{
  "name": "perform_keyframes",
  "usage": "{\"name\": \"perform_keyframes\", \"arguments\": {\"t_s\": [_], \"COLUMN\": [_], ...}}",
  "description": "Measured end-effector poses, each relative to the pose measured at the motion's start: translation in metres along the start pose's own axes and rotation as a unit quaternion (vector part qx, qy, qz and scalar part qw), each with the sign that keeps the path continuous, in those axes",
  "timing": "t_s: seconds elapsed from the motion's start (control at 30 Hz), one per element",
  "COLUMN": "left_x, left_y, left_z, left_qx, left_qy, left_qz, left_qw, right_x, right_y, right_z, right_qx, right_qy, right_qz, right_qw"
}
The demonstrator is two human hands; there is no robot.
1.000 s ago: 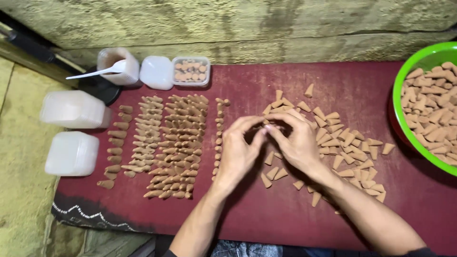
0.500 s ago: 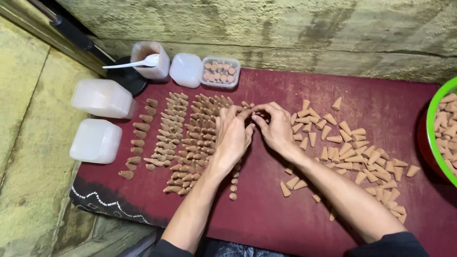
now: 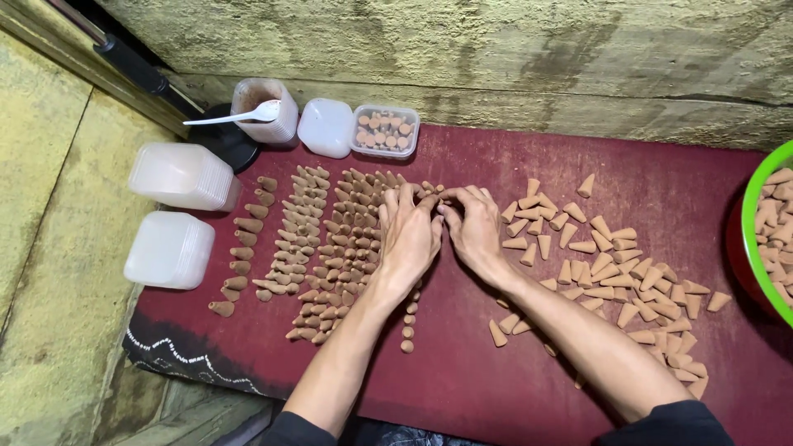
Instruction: Arranging incense cones into neat rows on a table
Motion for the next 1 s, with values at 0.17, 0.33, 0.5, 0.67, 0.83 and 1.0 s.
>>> {"name": "perform_keyframes", "arguments": {"t_s": [0.17,0.33,0.5,0.67,0.83,1.0], "left_x": [-0.002,-0.008,-0.017,-0.012,-0.003,-0.005], "left_y": [-0.002,-0.015,-0.047,-0.079,-0.101,-0.115], "left_z": [0.006,0.024,0.033,0.015,-0.029,-0.046], "left_qx": [0.018,0.025,0.015,-0.03,-0.067,-0.085], "left_qy": [0.014,0.03,0.068,0.097,0.114,0.078], "left_qz": [0.005,-0.005,-0.04,-0.071,-0.075,-0.058], "left_qw": [1.0,0.999,0.997,0.992,0.988,0.992], "right_x": [-0.002,-0.007,-0.034,-0.051,-0.079,-0.075], "right_y": [-0.003,0.001,-0.017,-0.034,-0.061,-0.061], "right_z": [-0.003,0.015,0.053,0.124,0.138,0.129], "right_qx": [-0.001,0.011,-0.03,-0.098,-0.121,-0.134], "right_qy": [-0.011,-0.024,-0.014,-0.041,-0.036,-0.006], "right_qz": [-0.007,-0.021,-0.044,-0.029,-0.058,-0.075], "right_qw": [1.0,0.999,0.999,0.994,0.99,0.988]}}
Point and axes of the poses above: each hand's wrist, its own x-axis towards the middle knuckle, its own z-axis out of the back of the hand, y = z × x, the point moved 1 cm from there along x, towards the middle knuckle, and after that the axes turned 12 degrees about z, right-handed, at the moved point
